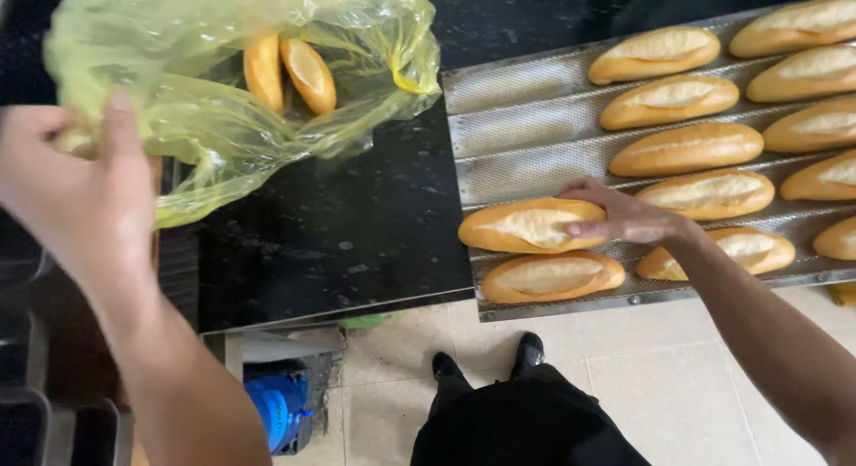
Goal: The person removes trays of bread from a rack and places them on a counter. They then transfer loaves of bread into a yellow plastic bag by hand.
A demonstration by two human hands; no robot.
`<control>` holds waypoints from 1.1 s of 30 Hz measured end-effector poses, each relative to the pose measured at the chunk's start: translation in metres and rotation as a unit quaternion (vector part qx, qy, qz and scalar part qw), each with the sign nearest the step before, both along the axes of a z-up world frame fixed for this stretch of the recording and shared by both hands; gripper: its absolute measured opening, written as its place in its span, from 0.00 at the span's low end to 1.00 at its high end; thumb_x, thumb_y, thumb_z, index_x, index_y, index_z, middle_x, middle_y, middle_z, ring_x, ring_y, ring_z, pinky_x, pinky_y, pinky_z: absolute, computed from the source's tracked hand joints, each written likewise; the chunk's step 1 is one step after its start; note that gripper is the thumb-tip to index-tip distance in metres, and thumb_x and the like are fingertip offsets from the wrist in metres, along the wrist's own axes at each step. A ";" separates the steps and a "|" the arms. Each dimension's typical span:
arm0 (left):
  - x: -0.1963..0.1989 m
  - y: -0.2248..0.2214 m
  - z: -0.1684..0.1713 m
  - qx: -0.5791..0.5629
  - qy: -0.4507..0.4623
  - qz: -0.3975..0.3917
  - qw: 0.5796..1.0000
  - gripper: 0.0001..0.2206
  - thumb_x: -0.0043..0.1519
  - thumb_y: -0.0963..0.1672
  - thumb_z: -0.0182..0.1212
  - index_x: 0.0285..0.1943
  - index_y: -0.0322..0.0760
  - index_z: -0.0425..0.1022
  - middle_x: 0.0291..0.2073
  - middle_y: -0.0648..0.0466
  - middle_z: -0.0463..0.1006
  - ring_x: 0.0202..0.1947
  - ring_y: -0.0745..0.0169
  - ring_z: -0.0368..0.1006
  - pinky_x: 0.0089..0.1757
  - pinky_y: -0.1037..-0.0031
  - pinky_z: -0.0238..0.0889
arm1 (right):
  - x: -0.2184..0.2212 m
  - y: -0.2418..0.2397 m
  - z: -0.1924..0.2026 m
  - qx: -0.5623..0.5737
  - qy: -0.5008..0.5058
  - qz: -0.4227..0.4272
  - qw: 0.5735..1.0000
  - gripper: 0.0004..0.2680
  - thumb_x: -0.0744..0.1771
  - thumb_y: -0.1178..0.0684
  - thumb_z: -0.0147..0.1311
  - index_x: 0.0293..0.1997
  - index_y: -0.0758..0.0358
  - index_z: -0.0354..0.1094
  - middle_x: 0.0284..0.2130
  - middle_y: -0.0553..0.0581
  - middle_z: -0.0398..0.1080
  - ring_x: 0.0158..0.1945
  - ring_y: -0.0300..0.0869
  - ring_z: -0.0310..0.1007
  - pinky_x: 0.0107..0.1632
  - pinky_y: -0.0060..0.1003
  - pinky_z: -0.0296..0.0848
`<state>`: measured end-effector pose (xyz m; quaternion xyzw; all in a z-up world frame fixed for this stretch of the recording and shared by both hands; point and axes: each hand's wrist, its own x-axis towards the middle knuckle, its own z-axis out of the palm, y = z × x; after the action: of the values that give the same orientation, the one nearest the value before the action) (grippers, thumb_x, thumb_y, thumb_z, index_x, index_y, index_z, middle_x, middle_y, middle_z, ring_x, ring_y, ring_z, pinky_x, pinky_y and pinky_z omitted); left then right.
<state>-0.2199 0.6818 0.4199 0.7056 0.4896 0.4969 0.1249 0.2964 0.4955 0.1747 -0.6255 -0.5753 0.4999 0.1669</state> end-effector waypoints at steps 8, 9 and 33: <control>0.006 -0.023 0.041 -0.185 -0.191 -0.224 0.938 0.22 0.71 0.41 0.58 0.75 0.29 0.66 0.56 0.41 0.77 0.43 0.76 0.81 0.24 0.83 0.61 | -0.031 0.015 -0.006 -0.054 0.044 0.001 0.998 0.36 0.56 0.35 0.67 0.68 0.63 0.61 0.66 0.60 0.63 0.65 0.47 0.65 0.66 0.43 0.63; -0.001 -0.022 0.040 -0.207 -0.185 -0.273 0.921 0.28 0.70 0.42 0.58 0.80 0.36 0.54 0.63 0.40 0.74 0.32 0.75 0.73 0.23 0.83 0.61 | -0.023 0.022 -0.025 -0.062 0.182 -0.046 0.980 0.34 0.58 0.37 0.67 0.67 0.67 0.61 0.63 0.62 0.67 0.64 0.46 0.67 0.66 0.43 0.63; -0.003 0.030 0.028 -0.288 -0.179 -0.456 0.823 0.26 0.77 0.56 0.43 0.79 0.45 0.50 0.45 0.33 0.73 0.13 0.74 0.51 0.18 0.79 0.48 | -0.080 0.020 0.048 0.076 -0.227 0.089 0.967 0.27 0.64 0.31 0.55 0.67 0.54 0.65 0.66 0.59 0.63 0.71 0.52 0.56 0.70 0.51 0.56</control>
<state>-0.2225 0.7122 0.4480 0.6789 0.2023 0.3372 0.6201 0.2160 0.5159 0.2231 -0.6545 -0.6876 0.3127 0.0338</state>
